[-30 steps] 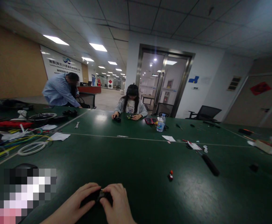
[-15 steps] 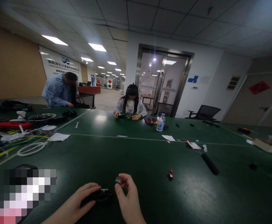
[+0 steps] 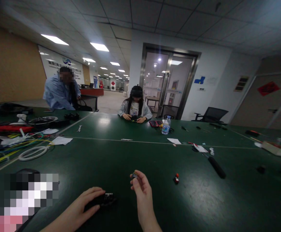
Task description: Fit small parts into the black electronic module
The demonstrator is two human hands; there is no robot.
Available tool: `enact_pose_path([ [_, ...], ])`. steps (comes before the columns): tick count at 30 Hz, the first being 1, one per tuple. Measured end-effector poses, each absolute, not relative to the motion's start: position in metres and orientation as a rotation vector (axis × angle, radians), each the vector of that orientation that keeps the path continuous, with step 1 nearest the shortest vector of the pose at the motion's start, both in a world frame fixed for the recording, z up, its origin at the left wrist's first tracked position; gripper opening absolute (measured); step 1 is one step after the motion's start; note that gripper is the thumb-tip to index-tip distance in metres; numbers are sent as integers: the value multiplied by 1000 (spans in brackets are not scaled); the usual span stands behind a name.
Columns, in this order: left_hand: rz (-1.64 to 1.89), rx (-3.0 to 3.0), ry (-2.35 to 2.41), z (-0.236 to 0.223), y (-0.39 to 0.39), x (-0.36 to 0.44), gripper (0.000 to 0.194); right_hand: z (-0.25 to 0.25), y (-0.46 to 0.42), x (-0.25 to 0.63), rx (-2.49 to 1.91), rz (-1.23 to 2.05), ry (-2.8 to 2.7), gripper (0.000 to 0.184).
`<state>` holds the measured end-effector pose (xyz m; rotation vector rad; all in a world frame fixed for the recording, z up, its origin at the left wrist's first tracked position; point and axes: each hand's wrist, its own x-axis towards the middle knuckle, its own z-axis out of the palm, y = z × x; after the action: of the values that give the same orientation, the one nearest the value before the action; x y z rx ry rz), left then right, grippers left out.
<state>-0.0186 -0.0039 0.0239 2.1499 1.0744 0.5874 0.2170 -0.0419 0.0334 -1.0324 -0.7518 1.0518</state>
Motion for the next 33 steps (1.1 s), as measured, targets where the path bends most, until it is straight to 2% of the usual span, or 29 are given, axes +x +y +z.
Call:
enact_pose_path([
  [12, 602, 2151, 1070, 15, -2, -23, 38, 40, -41, 221, -952, 1129, -575, 34],
  [28, 599, 2156, 1077, 28, -5, -18, 36, 43, -42, 217, -936, 1123, -567, 40],
  [33, 567, 2146, 1083, 36, -8, -16, 36, 40, -41, 218, -940, 1137, -586, 37],
])
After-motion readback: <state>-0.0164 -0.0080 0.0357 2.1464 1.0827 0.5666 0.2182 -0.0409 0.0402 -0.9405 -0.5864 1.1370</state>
